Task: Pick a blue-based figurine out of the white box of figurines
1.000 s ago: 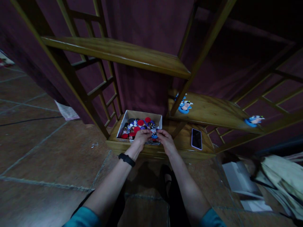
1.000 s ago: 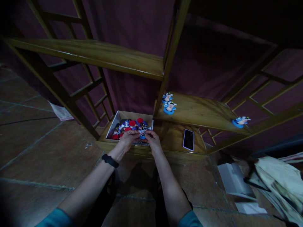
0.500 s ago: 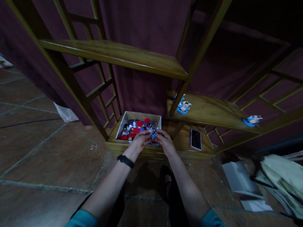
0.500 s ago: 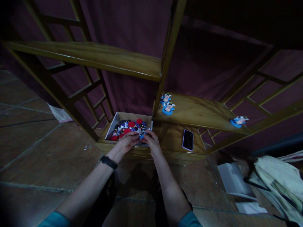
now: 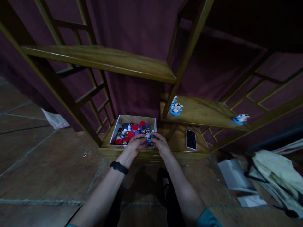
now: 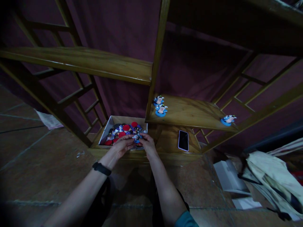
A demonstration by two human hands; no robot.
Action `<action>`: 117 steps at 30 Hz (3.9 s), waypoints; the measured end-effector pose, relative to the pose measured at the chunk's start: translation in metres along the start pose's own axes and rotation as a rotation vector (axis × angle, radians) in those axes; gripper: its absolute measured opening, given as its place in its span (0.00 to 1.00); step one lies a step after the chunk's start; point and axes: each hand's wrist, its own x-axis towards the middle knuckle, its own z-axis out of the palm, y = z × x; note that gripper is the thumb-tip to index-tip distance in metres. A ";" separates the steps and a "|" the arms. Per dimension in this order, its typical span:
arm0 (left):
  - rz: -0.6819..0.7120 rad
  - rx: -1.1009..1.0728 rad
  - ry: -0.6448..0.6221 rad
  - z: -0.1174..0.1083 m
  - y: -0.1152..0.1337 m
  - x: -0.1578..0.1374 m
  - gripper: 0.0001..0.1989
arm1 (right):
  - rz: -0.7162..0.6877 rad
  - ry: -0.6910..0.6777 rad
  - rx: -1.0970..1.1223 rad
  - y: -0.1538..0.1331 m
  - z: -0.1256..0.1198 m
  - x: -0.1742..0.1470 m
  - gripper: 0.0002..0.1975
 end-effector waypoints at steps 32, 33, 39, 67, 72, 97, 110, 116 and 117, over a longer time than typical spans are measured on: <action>-0.103 -0.081 0.077 -0.001 0.002 0.004 0.03 | 0.038 -0.116 0.117 0.000 -0.006 0.000 0.18; -0.103 -0.084 0.084 -0.001 0.003 0.003 0.03 | 0.042 -0.123 0.113 0.000 -0.006 -0.001 0.19; -0.078 -0.082 0.081 0.001 0.006 0.001 0.04 | 0.055 -0.147 0.070 -0.003 -0.004 -0.004 0.20; -0.021 -0.049 0.050 0.002 0.008 -0.001 0.06 | 0.018 -0.102 -0.001 -0.005 0.001 -0.007 0.21; -0.022 -0.046 0.038 0.004 0.010 -0.004 0.07 | 0.016 -0.101 -0.017 -0.004 0.001 -0.006 0.22; 0.021 -0.089 0.042 0.003 0.002 0.002 0.11 | -0.050 -0.052 -0.015 -0.002 -0.003 -0.003 0.16; 0.029 -0.052 0.095 0.002 0.002 0.003 0.11 | -0.039 -0.031 0.017 -0.008 0.000 -0.006 0.14; 0.007 -0.085 0.081 0.004 0.004 0.002 0.09 | -0.045 -0.038 -0.024 -0.006 0.001 -0.004 0.16; 0.003 -0.091 0.079 0.004 0.004 0.002 0.09 | -0.044 -0.036 -0.039 -0.005 0.001 -0.004 0.17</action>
